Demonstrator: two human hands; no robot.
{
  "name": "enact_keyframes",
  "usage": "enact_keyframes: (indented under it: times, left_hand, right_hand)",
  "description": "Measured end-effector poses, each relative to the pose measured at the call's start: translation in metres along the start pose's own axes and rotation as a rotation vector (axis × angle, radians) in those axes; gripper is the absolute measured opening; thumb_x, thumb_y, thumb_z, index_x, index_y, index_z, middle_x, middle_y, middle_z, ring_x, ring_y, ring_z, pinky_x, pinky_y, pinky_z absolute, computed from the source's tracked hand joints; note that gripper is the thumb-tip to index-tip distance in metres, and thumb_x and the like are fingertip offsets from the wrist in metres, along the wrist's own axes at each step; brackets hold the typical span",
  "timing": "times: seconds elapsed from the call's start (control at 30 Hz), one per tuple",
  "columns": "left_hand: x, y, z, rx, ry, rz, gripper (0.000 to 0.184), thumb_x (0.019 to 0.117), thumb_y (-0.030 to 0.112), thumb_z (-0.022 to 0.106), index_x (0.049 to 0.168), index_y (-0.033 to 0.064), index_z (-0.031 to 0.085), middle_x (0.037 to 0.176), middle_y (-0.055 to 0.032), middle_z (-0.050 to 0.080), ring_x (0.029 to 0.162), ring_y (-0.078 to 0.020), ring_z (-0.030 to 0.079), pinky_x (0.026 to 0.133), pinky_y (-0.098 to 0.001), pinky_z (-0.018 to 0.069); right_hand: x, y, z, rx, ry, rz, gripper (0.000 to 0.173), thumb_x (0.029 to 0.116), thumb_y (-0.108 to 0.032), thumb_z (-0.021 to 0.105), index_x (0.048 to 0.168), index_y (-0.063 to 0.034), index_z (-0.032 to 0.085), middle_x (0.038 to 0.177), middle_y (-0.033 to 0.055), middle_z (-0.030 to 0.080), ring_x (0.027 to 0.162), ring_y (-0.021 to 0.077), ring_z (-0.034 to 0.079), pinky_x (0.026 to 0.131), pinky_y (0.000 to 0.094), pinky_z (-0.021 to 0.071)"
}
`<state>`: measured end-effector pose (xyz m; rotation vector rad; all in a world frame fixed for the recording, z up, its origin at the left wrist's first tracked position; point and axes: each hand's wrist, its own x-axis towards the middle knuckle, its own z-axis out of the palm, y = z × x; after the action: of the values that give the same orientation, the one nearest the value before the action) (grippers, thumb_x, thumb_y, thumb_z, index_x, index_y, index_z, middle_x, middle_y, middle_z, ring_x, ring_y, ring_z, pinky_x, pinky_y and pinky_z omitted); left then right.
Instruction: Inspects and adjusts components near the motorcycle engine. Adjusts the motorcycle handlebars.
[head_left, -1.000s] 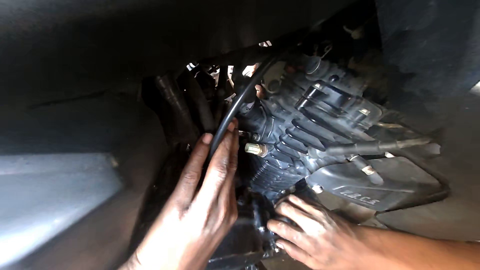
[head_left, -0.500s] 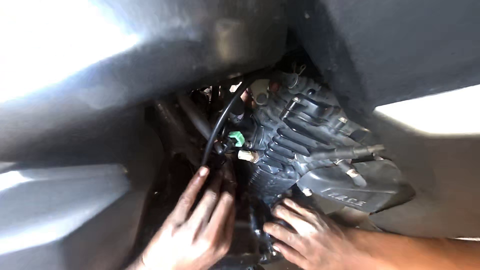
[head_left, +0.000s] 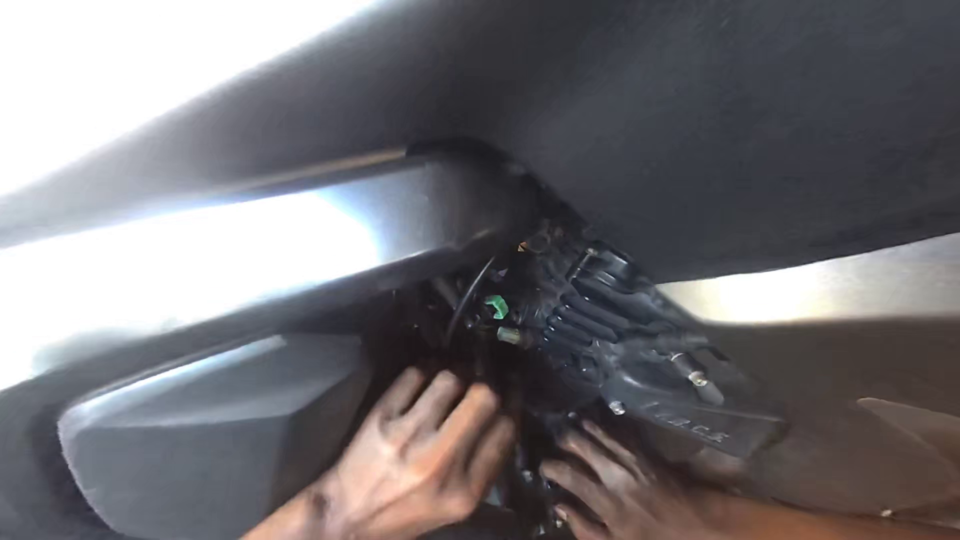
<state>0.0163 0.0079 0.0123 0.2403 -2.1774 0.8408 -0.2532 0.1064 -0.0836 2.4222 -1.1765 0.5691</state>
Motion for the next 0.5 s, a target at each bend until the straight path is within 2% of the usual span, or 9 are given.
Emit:
enact_keyframes:
  times: [0.03,0.07,0.1,0.17,0.23,0.33,0.4,0.47,0.5]
  left_hand:
    - [0.002,0.0,-0.003,-0.043,0.027,-0.074,0.024,0.1057,0.023,0.051,0.115,0.0116,0.07,0.092,-0.0063,0.068,0.078,-0.0232,0.06,0.069,-0.0367,0.0467]
    - [0.003,0.002,-0.006,-0.103,0.044,-0.156,0.028,0.1067,0.03,0.052,0.119,0.0125,0.07,0.095,-0.0064,0.068,0.082,-0.0224,0.057,0.074,-0.0352,0.0427]
    - [0.005,0.004,-0.007,-0.158,0.059,-0.229,0.029,0.1063,0.033,0.053,0.118,0.0136,0.07,0.094,-0.0056,0.067,0.082,-0.0201,0.056,0.074,-0.0324,0.0411]
    - [0.008,0.007,-0.009,-0.301,0.062,-0.366,0.027,0.1046,0.036,0.055,0.111,0.0143,0.071,0.086,-0.0003,0.068,0.074,-0.0091,0.063,0.064,-0.0216,0.0512]
    - [0.008,0.006,-0.009,-0.509,0.06,-0.464,0.026,0.1037,0.035,0.057,0.109,0.0114,0.068,0.086,0.0023,0.07,0.075,-0.0013,0.065,0.065,-0.0164,0.0539]
    - [0.002,0.007,-0.006,-0.797,0.057,-0.544,0.029,0.0999,0.032,0.065,0.118,0.0095,0.064,0.097,0.005,0.074,0.085,0.0,0.07,0.074,-0.0186,0.0608]
    - [-0.004,0.007,-0.002,-0.978,0.057,-0.538,0.042,0.097,0.027,0.069,0.131,0.0061,0.056,0.11,-0.0002,0.075,0.096,-0.0076,0.074,0.083,-0.0267,0.0654]
    - [-0.007,0.006,0.001,-1.052,0.066,-0.476,0.046,0.0997,0.025,0.067,0.138,0.0065,0.05,0.122,-0.0044,0.072,0.105,-0.0117,0.073,0.09,-0.0301,0.0647]
    - [-0.008,0.004,0.001,-1.035,0.077,-0.425,0.042,0.1025,0.026,0.063,0.139,0.0075,0.052,0.125,-0.005,0.07,0.108,-0.0111,0.071,0.092,-0.0291,0.063]
  right_hand:
    - [-0.001,-0.001,0.0,0.004,-0.006,0.008,0.033,0.0944,-0.042,0.062,0.119,-0.0221,0.069,0.108,0.0122,0.069,0.102,0.0283,0.069,0.094,0.0396,0.0559]
    - [-0.002,0.0,0.001,0.005,0.0,0.009,0.033,0.0951,-0.042,0.062,0.12,-0.0218,0.068,0.109,0.0121,0.068,0.102,0.0278,0.068,0.095,0.0398,0.0548]
    - [-0.003,0.0,0.002,-0.002,0.007,0.011,0.033,0.0952,-0.043,0.062,0.12,-0.0219,0.068,0.109,0.012,0.068,0.102,0.0272,0.068,0.096,0.0395,0.0543]
    - [-0.003,-0.001,0.002,-0.012,0.018,0.014,0.033,0.0941,-0.043,0.062,0.118,-0.0218,0.069,0.109,0.0125,0.069,0.102,0.0273,0.069,0.095,0.0391,0.0547]
    - [-0.004,0.0,0.003,-0.012,0.018,0.013,0.032,0.0941,-0.044,0.061,0.117,-0.0224,0.068,0.107,0.0113,0.068,0.101,0.0267,0.067,0.094,0.0379,0.0542]
    - [-0.004,0.0,0.002,-0.02,-0.004,0.023,0.033,0.0941,-0.044,0.061,0.119,-0.023,0.068,0.108,0.0111,0.068,0.103,0.0279,0.067,0.095,0.039,0.0546]
    - [-0.004,0.0,0.001,-0.01,-0.019,0.024,0.034,0.0937,-0.044,0.062,0.12,-0.0221,0.068,0.109,0.0123,0.069,0.104,0.0292,0.068,0.093,0.0405,0.0554]
    - [-0.004,0.0,0.003,0.011,-0.017,0.025,0.034,0.093,-0.043,0.064,0.119,-0.021,0.068,0.109,0.0131,0.069,0.103,0.0304,0.067,0.091,0.0419,0.0563]
    - [-0.003,0.001,0.004,0.012,-0.017,0.022,0.034,0.0931,-0.043,0.064,0.119,-0.0211,0.068,0.109,0.013,0.069,0.103,0.0304,0.067,0.09,0.0416,0.0565]
